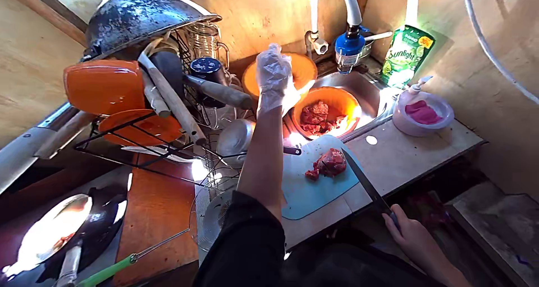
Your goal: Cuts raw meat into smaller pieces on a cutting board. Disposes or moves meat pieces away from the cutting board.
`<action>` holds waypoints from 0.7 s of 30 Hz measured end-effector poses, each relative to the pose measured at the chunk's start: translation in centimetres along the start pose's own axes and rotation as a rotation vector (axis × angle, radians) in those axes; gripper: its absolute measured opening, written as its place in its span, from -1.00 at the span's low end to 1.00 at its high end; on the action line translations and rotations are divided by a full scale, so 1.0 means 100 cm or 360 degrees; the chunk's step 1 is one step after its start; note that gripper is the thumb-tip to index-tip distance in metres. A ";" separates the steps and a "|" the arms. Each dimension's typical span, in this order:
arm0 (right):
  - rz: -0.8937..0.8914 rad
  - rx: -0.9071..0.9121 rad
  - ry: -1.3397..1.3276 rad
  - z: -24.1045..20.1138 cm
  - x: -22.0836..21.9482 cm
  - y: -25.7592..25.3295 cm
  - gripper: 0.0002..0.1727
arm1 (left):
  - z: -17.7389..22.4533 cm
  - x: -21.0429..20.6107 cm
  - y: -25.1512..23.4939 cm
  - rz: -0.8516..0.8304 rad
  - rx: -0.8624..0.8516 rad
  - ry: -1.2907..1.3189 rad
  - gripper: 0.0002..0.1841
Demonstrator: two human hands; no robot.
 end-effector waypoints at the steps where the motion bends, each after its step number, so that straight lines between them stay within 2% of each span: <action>1: 0.0001 -0.0015 -0.0004 0.002 0.000 0.001 -0.53 | 0.003 0.001 0.013 0.0014 0.0004 0.0032 -0.61; 4: 0.0049 -0.0012 -0.0013 0.008 0.001 0.001 -0.52 | 0.014 -0.003 0.077 -0.0038 -0.0120 0.0077 -0.68; 7: 0.0044 -0.0016 -0.0003 0.011 0.002 -0.003 -0.50 | 0.025 -0.020 0.159 -0.0360 -0.0248 0.0175 -0.78; 11: -0.0030 -0.0002 0.0000 0.004 0.007 -0.011 -0.50 | 0.013 -0.063 0.221 -0.1239 0.0131 0.0343 -0.68; 13: -0.0113 -0.0002 0.0020 0.001 0.010 -0.012 -0.53 | -0.004 -0.082 0.253 -0.1397 0.0255 0.0323 -0.65; 16: -0.0198 0.0019 0.0049 -0.003 0.009 -0.017 -0.55 | -0.027 -0.105 0.284 -0.1361 0.0366 0.0290 -0.59; 21: -0.0229 0.0097 0.0078 -0.011 0.005 -0.020 -0.57 | -0.026 -0.134 0.289 -0.0930 -0.0035 0.0282 -0.56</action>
Point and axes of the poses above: each hand's wrist, its own y-axis away from the middle knuckle, its own x-axis out of the back of the hand, z = x × y, the point moved 5 cm from there along -y, towards the middle knuckle, and after that the axes turned 14 degrees about -x, right-handed, at the moved point
